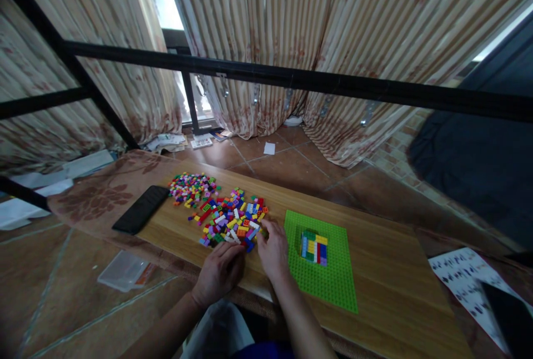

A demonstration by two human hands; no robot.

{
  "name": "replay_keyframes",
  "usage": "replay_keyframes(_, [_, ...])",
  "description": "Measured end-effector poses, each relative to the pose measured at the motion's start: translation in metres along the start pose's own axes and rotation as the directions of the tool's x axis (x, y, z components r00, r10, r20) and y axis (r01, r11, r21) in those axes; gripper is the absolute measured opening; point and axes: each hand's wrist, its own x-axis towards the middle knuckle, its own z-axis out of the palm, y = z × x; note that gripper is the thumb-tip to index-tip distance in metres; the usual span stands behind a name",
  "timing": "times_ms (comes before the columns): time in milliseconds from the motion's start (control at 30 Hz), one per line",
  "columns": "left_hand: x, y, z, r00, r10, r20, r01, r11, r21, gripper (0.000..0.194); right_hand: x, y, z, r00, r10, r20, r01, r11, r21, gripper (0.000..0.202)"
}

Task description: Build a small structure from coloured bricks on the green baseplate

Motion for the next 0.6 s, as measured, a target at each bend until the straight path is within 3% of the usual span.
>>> replay_keyframes(267, [0.000,0.001,0.000,1.000,-0.017,0.010,0.016,1.000,0.005,0.020,0.017,-0.009,0.007,0.999,-0.022,0.035,0.029,0.974,-0.224,0.016])
replay_keyframes(600, [-0.001,-0.002,0.002,1.000,0.012,-0.018,-0.012,1.000,0.017,0.022,-0.006,-0.014,-0.007,0.998,0.032,-0.049,-0.032,0.999,-0.006,0.023])
